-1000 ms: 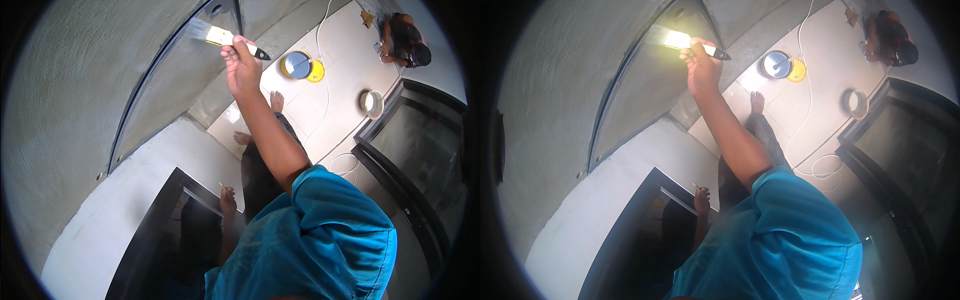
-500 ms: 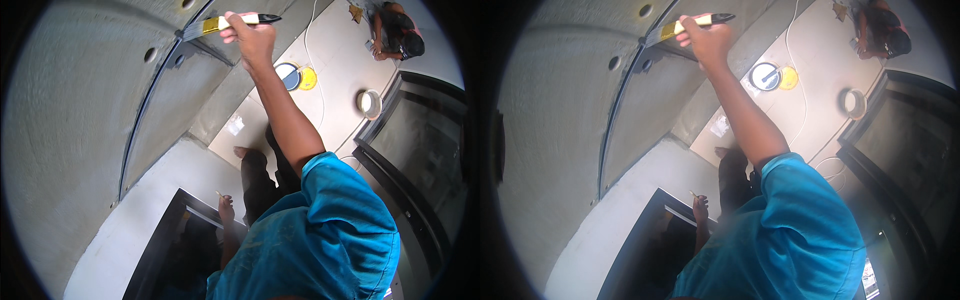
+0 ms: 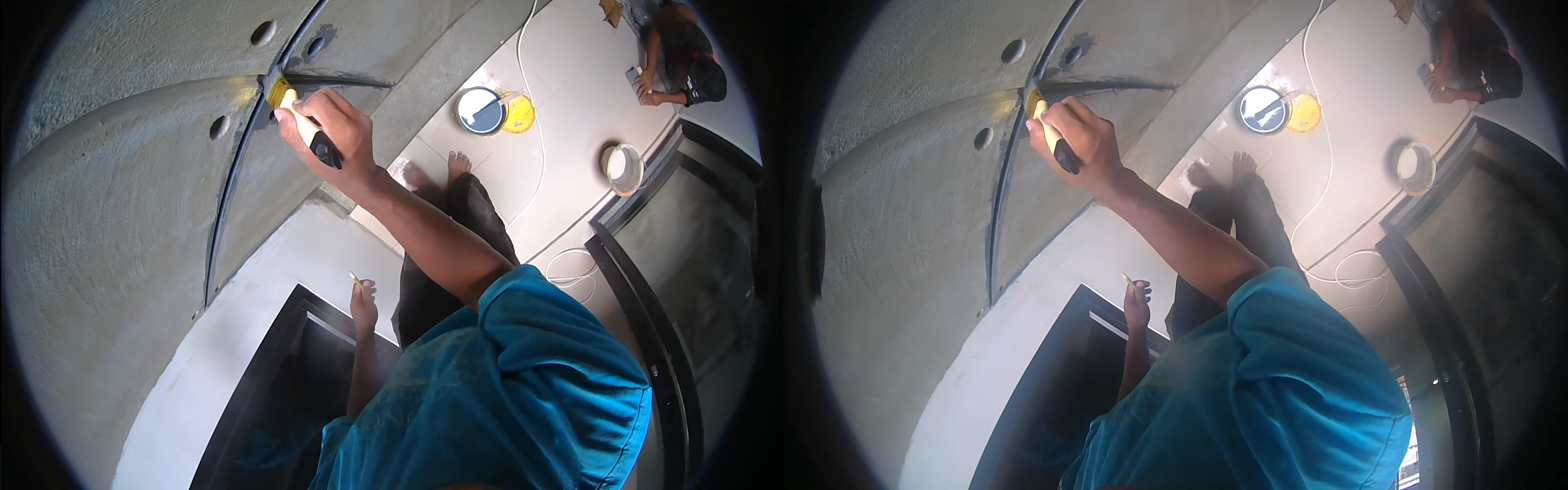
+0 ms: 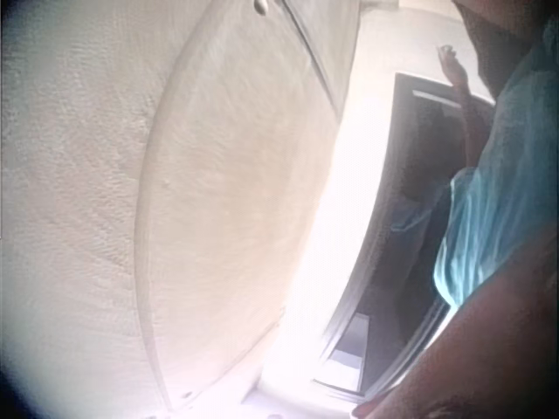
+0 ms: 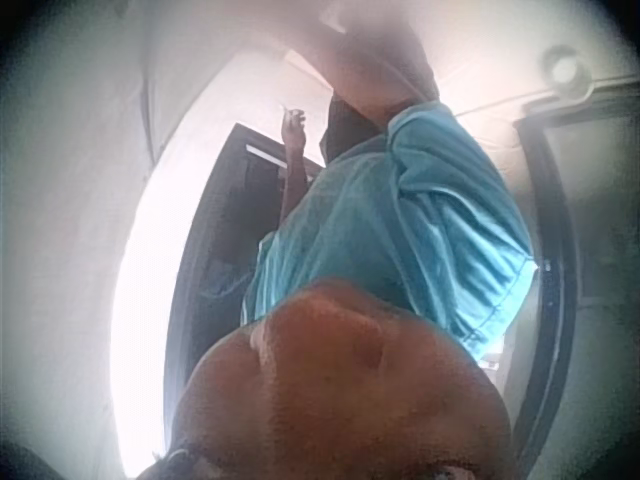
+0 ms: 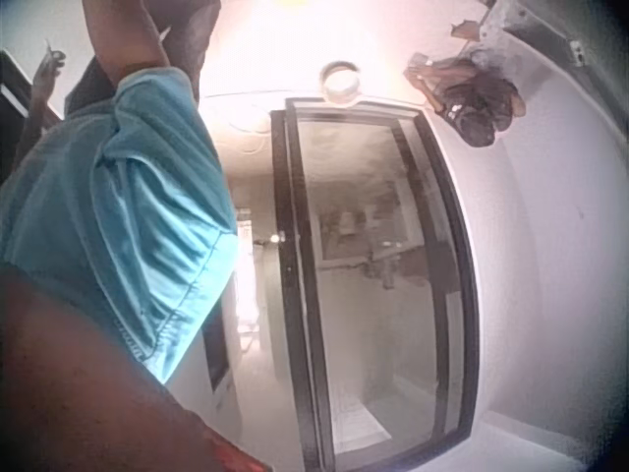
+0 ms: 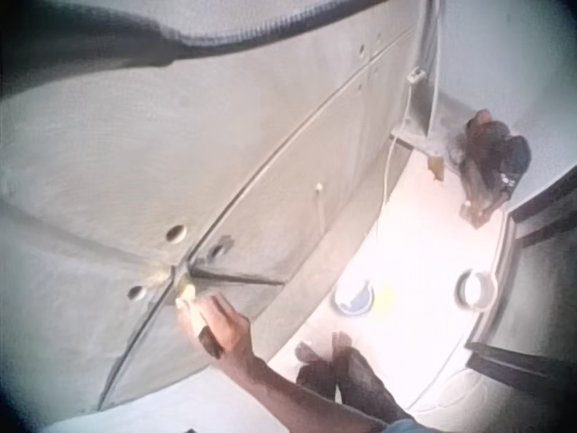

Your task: The person paints a textured ceiling using a paintbrush and a can of grey paint. They repeatedly dip the brush into the paint can and apply paint to the ceiling surface, focusing on seams and edges.

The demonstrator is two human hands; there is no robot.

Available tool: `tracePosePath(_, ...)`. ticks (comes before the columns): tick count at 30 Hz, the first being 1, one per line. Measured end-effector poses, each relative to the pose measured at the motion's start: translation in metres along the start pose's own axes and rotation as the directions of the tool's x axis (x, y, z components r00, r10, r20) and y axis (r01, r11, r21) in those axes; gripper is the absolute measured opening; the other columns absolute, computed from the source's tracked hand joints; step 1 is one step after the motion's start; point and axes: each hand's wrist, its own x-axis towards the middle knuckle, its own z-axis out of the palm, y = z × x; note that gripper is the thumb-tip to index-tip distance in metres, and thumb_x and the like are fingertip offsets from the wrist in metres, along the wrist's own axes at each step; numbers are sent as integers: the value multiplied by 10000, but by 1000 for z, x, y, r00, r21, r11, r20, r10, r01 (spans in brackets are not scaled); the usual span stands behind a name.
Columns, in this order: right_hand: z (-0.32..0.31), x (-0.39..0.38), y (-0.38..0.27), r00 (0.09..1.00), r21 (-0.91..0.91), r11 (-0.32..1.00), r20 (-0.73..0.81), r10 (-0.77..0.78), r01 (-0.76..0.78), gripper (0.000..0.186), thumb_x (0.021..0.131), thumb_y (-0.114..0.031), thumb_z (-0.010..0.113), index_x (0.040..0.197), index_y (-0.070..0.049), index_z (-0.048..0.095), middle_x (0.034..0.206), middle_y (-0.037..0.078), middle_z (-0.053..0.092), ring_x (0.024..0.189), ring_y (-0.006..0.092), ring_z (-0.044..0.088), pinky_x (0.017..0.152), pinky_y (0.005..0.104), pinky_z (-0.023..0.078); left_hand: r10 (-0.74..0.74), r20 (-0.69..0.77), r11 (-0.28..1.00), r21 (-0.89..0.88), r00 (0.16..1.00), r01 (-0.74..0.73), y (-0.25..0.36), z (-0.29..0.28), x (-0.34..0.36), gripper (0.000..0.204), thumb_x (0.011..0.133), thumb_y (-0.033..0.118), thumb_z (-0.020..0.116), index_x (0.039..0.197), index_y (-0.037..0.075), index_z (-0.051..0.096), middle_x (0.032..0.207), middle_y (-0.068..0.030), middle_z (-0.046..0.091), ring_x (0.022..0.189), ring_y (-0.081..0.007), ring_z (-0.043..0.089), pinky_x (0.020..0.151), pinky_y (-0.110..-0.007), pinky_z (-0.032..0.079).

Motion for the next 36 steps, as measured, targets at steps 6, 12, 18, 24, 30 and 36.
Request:
tracePosePath(6, -29, 46, 29, 993, -17, 994, -52, 108, -109, 201, 866, -68, 777, 784, -22, 599, 659, 97, 688, 626, 116, 706, 514, 236, 536, 9, 37, 999, -47, 999, -7, -6, -7, 19, 358, 1039, 384, 523, 1062, 37, 610, 947, -45, 644, 866, -147, 608, 759, -298, 474)
tracePosePath(12, -37, 54, 13, 999, -167, 986, 48, 8, 0, 194, 854, -80, 787, 790, -19, 614, 661, 76, 688, 611, 101, 690, 526, 234, 517, 35, 87, 998, 47, 996, -40, 1, -17, 41, 402, 1043, 392, 470, 1097, 14, 594, 1023, -111, 660, 933, -228, 663, 791, -370, 528)
tracePosePath(18, -49, 65, 14, 949, 50, 949, -33, 312, -311, 186, 839, -126, 793, 818, -37, 632, 730, 90, 678, 614, 172, 674, 544, 271, 513, 75, 158, 990, 107, 985, -93, 10, -15, 65, 397, 1036, 396, 469, 1085, 26, 603, 989, -104, 662, 912, -214, 655, 787, -362, 518)
tracePosePath(24, -204, 27, 67, 819, -196, 799, -223, 528, -569, 230, 867, -122, 791, 1004, 6, 658, 895, 100, 733, 777, 126, 709, 691, 241, 550, 20, 176, 991, 126, 984, -43, -4, 7, 71, 313, 1012, 304, 477, 1048, 37, 637, 933, -78, 651, 849, -166, 621, 746, -316, 488)
tracePosePath(30, -339, -101, 278, 814, -649, 517, -311, 491, -559, 169, 809, -96, 806, 962, -53, 746, 890, 107, 738, 742, 180, 703, 692, 304, 541, 107, 301, 908, 358, 948, -216, -29, 46, 66, 210, 974, 192, 582, 1037, 1, 642, 934, -140, 665, 944, -286, 649, 851, -396, 518)
tracePosePath(36, -334, -150, 403, 831, -790, 444, -142, 539, -423, 197, 821, -153, 802, 985, -57, 750, 961, 144, 732, 858, 286, 723, 756, 353, 565, -11, 301, 858, 493, 954, -146, -14, 92, 49, 143, 925, 103, 603, 1025, 9, 643, 975, -153, 668, 967, -342, 651, 881, -401, 520)
